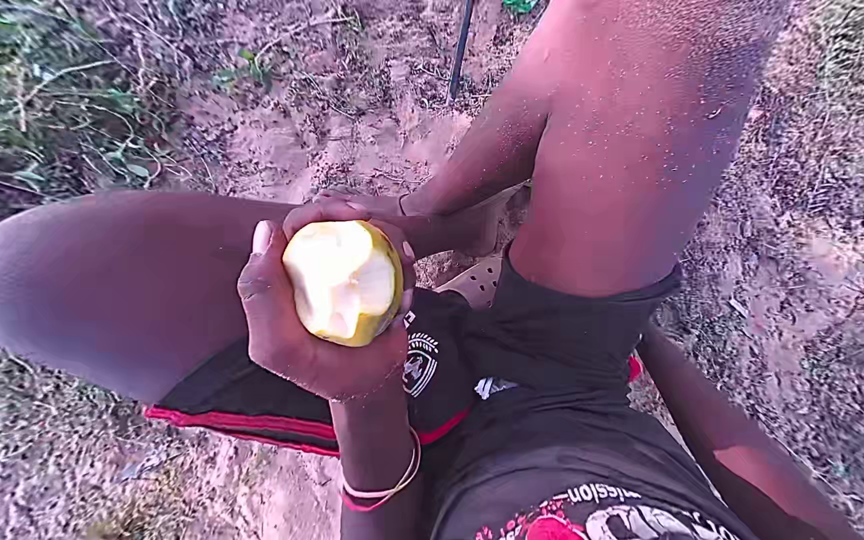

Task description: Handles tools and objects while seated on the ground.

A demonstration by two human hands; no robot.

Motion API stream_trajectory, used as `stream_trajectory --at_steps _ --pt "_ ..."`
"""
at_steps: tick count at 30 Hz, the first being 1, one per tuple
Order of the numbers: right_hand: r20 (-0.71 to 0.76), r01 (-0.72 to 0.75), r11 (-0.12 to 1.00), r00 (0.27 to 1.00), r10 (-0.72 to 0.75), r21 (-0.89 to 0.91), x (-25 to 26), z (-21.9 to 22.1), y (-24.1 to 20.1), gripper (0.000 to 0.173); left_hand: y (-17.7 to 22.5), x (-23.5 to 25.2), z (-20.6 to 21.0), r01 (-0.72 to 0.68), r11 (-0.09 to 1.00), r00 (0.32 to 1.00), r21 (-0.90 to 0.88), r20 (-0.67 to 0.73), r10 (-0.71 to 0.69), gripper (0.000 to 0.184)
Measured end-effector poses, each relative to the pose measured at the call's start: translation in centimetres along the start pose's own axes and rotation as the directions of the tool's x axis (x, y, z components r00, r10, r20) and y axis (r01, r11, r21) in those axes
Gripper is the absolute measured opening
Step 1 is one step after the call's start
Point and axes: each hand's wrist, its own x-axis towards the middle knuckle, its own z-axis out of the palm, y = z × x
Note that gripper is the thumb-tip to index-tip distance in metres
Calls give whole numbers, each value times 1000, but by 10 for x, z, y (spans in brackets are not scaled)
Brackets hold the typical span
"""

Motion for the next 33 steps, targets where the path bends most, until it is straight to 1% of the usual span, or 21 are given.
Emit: stream_trajectory --at_steps 1,2,3,4,5,6,7,8,10,12,14,16,18,20,22,25,27,30,32,33 --pt "-122 39 996 991 -49 -86 -13 -1 -19 57 -5 6 -8 -4 1000 1000 29 -7 4 48" --pt "-361 66 987 925 -117 -148 -15 7 -28 55 -12 13 -16 -10 997 1000 73 -20 12 47" --pt "45 -99 987 993 106 -128 -23 -44 -64 58 -18 21 -25 -15 992 999 129 -36 20 48" --pt "181 -195 978 962 206 -81 -21 -68 -86 59 -24 31 -32 -21 984 999 175 -36 28 51" --pt "263 -256 966 930 257 -39 -21 -87 -104 58 -30 41 -39 -24 977 999 211 -32 32 54" --pt "306 -284 959 911 276 -21 -23 -98 -115 56 -35 50 -43 -13 969 998 246 -51 27 57" --pt "268 -270 963 927 264 -16 -25 -94 -113 55 -41 59 -47 13 967 997 256 -71 5 59" --pt "184 -233 973 955 231 -11 -27 -82 -103 53 -46 66 -52 53 967 995 248 -91 -31 61" --pt "238 -240 971 942 237 -18 -24 -84 -103 56 -57 84 -57 124 963 989 238 -109 -100 66" --pt "240 -240 971 942 234 -6 -26 -88 -107 54 -70 96 -61 158 949 985 274 -116 -130 66" --pt "244 -242 970 941 236 -6 -27 -91 -112 52 -82 105 -69 157 921 983 357 -144 -112 60" --pt "258 -252 968 935 245 -5 -26 -92 -115 52 -92 109 -78 131 879 984 458 -167 -60 49" --pt "257 -272 962 930 263 -1 -26 -93 -113 51 -96 107 -85 176 840 972 514 -227 -65 44" --pt "246 -274 962 932 266 1 -26 -90 -113 50 -95 107 -89 245 818 942 521 -328 -74 43" --pt "230 -269 963 937 261 0 -26 -88 -114 51 -94 109 -94 292 832 912 472 -401 -93 46" --pt "198 -245 970 950 240 0 -28 -85 -111 50 -92 113 -100 286 877 909 386 -400 -120 53" --pt "122 -208 978 971 205 9 -29 -72 -101 49 -90 114 -103 284 899 915 333 -375 -149 55" --pt "246 -324 944 922 300 63 -29 -99 -128 47 -86 111 -106 339 892 918 298 -313 -245 58" --pt "289 -360 931 899 328 63 -31 -119 -151 45 -83 109 -102 370 874 913 314 -300 -278 58" --pt "311 -355 933 894 323 51 -32 -125 -156 44 -83 109 -101 379 866 909 325 -303 -285 56"
